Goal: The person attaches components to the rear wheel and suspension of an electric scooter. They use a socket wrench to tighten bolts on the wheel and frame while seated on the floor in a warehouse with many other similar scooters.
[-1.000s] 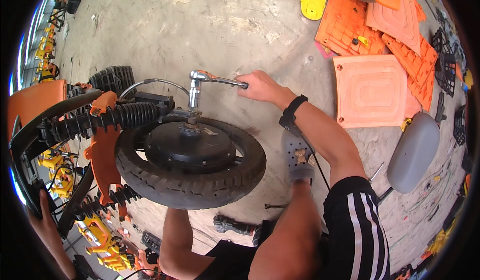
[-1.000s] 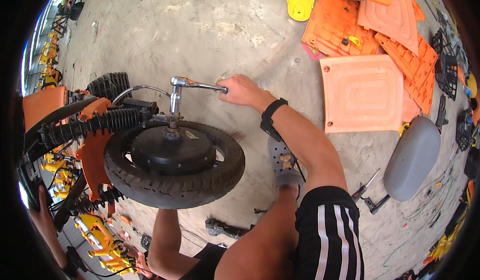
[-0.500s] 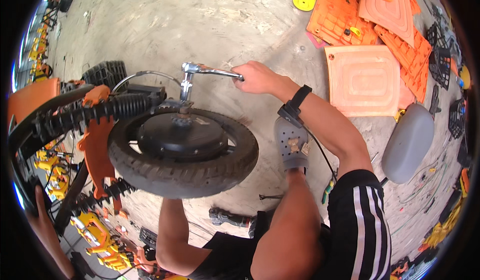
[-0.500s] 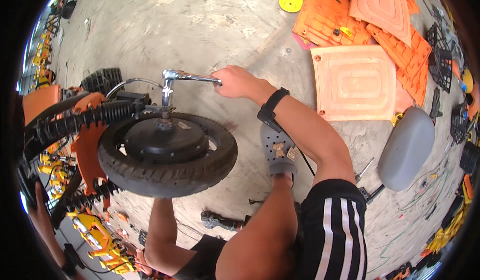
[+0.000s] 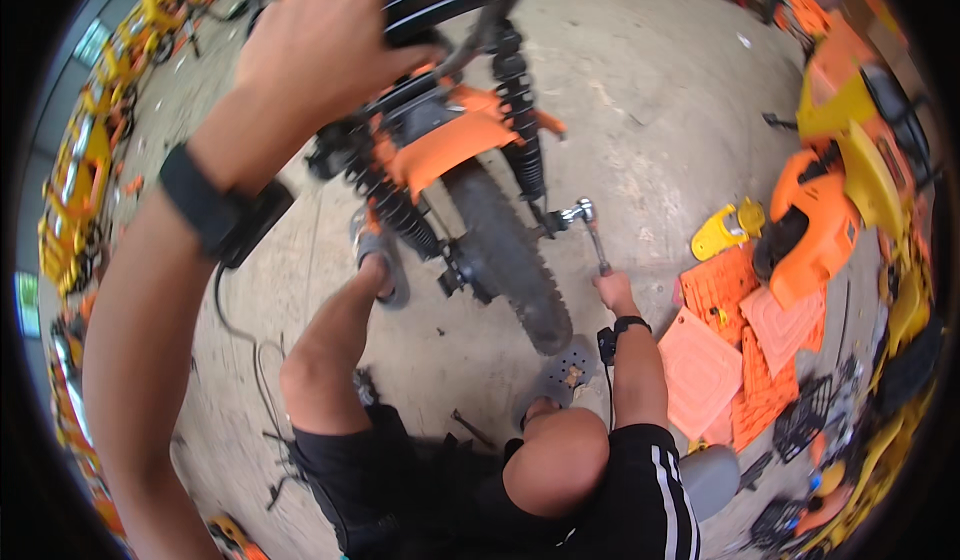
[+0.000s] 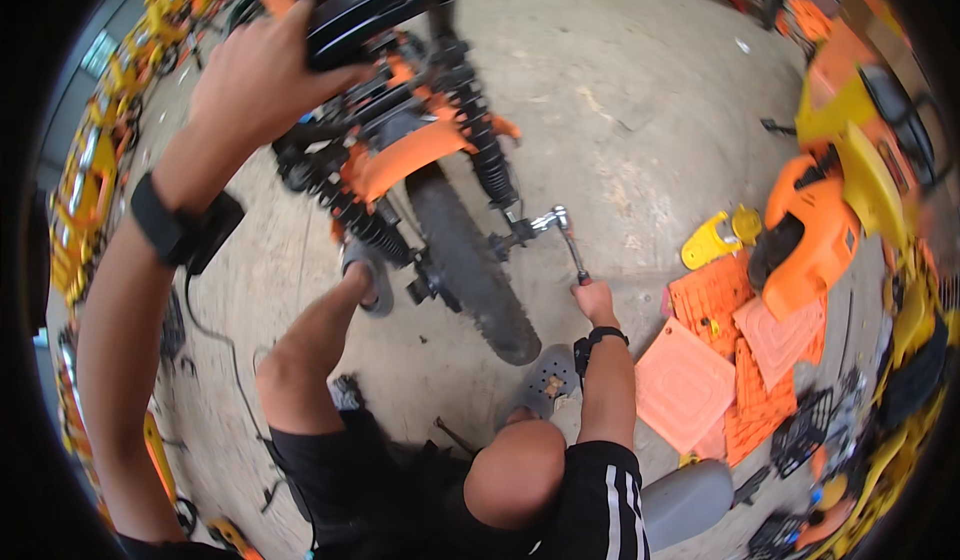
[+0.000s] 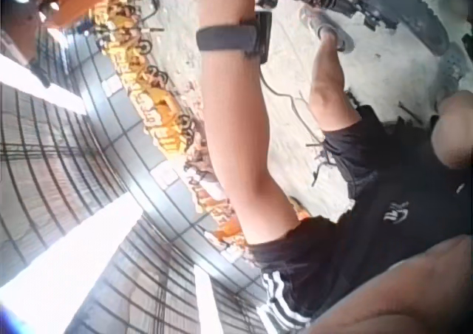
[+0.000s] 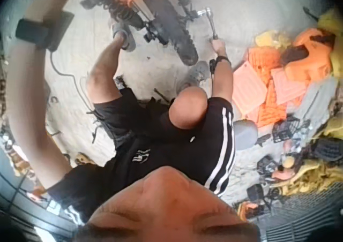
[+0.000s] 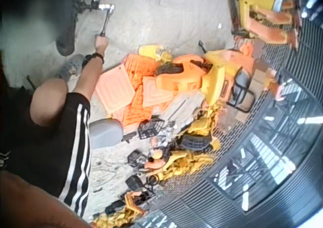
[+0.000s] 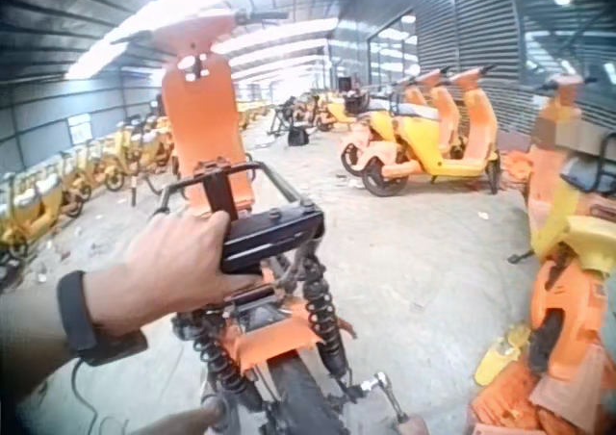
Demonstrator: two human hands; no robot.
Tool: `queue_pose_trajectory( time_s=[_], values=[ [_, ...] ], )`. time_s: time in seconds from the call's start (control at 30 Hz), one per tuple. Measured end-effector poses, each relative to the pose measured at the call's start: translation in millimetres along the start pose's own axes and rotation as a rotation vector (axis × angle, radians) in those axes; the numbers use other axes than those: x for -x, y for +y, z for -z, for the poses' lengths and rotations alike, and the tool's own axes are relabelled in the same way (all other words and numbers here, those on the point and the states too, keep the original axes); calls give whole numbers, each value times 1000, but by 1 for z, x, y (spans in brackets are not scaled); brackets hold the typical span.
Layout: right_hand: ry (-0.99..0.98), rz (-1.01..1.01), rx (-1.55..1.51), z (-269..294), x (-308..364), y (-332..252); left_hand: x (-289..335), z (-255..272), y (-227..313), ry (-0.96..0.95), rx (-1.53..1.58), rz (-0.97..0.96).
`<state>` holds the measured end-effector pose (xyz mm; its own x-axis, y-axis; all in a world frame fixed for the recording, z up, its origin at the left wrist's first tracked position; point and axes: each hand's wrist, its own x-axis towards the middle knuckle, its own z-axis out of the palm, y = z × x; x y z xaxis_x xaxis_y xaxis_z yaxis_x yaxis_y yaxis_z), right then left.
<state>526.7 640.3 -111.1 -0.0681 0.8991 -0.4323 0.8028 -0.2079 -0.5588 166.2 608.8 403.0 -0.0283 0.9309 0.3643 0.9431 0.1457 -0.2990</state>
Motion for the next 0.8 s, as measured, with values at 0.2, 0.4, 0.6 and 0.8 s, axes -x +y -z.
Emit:
queue_pose_trajectory(
  time_s=[0.2, 0.4, 0.6, 0.8],
  values=[
    [-60, -106, -170, -2, 12, 8, 8, 11, 3, -138, 184, 29],
    [-44, -148, -181, -14, 29, -12, 20, -8, -5, -30, 117, -1],
    [57, -47, -174, -36, -1, 22, 13, -1, -7, -35, 107, -33],
    [37, -32, -192, -36, 0, 8, 2, 3, 0, -100, 171, -31]
  ],
)
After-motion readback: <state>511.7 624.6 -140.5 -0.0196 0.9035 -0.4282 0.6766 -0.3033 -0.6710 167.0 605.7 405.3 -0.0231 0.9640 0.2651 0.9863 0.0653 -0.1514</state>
